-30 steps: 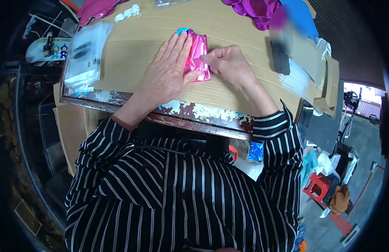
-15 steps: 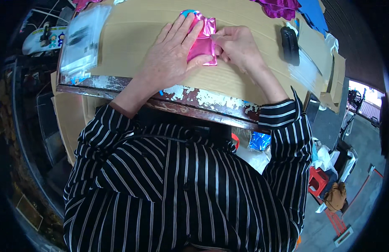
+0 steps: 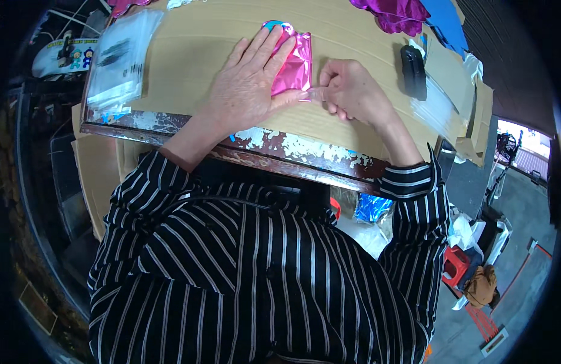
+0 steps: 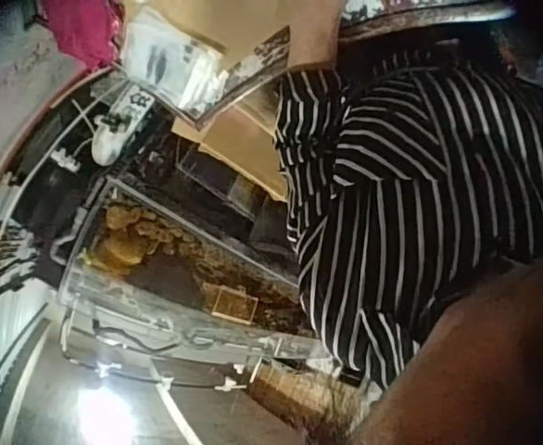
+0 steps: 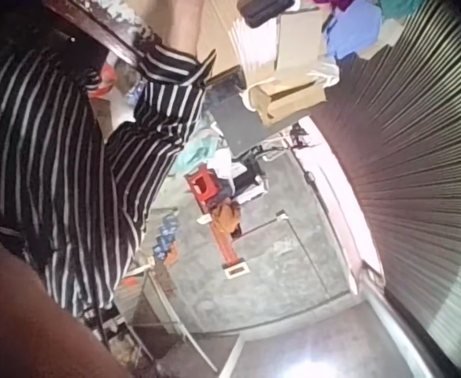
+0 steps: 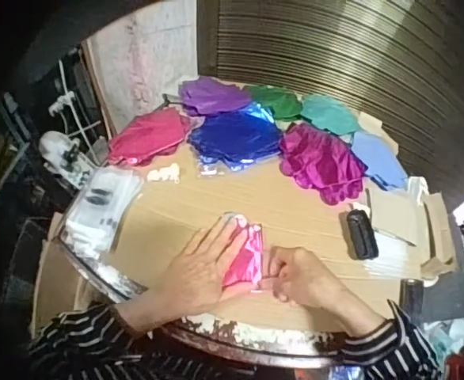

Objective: Folding and stacking colorful metallic plastic sheets on a workbench.

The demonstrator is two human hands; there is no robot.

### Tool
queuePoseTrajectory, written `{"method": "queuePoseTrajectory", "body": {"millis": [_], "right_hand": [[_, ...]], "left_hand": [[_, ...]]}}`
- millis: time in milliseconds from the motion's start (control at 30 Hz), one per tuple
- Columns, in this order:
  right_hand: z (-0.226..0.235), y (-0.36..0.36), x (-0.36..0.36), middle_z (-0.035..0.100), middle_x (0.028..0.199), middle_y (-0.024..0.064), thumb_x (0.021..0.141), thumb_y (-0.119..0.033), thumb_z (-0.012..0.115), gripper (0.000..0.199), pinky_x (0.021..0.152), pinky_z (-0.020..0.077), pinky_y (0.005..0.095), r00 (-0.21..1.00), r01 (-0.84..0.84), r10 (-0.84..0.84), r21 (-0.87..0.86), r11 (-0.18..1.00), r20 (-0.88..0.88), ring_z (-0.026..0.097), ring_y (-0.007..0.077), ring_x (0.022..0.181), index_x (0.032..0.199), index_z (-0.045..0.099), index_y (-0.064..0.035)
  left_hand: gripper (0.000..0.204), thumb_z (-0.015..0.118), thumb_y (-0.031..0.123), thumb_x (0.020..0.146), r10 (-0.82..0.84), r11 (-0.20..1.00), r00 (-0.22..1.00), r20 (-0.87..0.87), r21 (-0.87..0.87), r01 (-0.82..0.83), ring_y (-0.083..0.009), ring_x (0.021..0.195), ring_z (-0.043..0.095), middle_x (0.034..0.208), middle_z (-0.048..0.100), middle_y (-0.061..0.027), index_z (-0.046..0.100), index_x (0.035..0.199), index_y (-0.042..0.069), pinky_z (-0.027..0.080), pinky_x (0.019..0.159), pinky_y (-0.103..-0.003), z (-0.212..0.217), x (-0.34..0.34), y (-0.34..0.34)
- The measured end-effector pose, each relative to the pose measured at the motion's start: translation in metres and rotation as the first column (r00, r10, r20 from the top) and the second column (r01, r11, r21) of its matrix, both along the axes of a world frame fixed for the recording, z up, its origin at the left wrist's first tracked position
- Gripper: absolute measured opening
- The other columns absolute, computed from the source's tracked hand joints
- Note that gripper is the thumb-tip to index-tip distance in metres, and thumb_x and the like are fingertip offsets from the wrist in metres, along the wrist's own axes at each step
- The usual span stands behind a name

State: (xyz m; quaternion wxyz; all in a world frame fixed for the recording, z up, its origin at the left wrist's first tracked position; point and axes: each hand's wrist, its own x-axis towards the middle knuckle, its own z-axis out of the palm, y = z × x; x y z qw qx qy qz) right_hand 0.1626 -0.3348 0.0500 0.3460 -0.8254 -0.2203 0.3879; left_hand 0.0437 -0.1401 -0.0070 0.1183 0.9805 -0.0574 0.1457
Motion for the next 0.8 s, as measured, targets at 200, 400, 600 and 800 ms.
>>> {"method": "queuePoseTrajectory", "body": {"millis": [200,400,600,800], "right_hand": [[-0.009,0.033,0.014,0.067,0.062,0.0103,0.096,-0.014,0.073,0.026,0.040,0.0447,0.0275,0.977,0.165,-0.179,0.119,0.979,0.116,0.060,0.0123,0.046,0.080,0.066,0.0051],[-0.011,0.041,0.012,0.068,0.061,0.0115,0.098,-0.015,0.072,0.030,0.040,0.0459,0.0280,0.968,0.153,-0.167,0.088,0.984,0.187,0.061,0.0124,0.045,0.076,0.067,0.0055],[-0.008,0.041,0.012,0.065,0.062,0.0081,0.099,-0.017,0.070,0.026,0.037,0.0425,0.0255,0.975,0.169,-0.176,0.062,0.984,0.133,0.059,0.0115,0.045,0.084,0.062,0.0024],[-0.011,0.040,0.010,0.066,0.064,0.0090,0.099,-0.016,0.071,0.024,0.037,0.0441,0.0260,0.971,0.207,-0.217,0.099,0.973,0.104,0.060,0.0123,0.046,0.091,0.059,0.0038]], "left_hand": [[0.099,0.053,0.076,0.091,0.005,1.000,1.000,-0.011,0.007,-0.005,-0.0363,0.154,0.029,0.164,0.034,-0.0211,0.037,0.158,0.006,0.024,0.125,-0.052,0.001,0.002,0.001],[0.088,0.067,0.061,0.091,0.038,0.971,0.999,0.039,-0.237,-0.028,-0.0370,0.151,0.033,0.159,0.039,-0.0226,0.042,0.153,0.003,0.027,0.124,-0.048,0.003,0.005,0.017],[0.053,0.084,0.034,0.085,0.179,0.893,0.982,-0.054,-0.410,-0.185,-0.0337,0.129,0.054,0.134,0.057,-0.0210,0.064,0.118,-0.002,0.043,0.111,-0.042,0.014,0.019,0.039],[0.043,0.088,0.032,0.080,0.269,0.870,0.962,-0.053,-0.416,-0.266,-0.0298,0.108,0.062,0.111,0.062,-0.0174,0.066,0.098,-0.001,0.051,0.096,-0.040,0.013,0.034,0.031]]}}
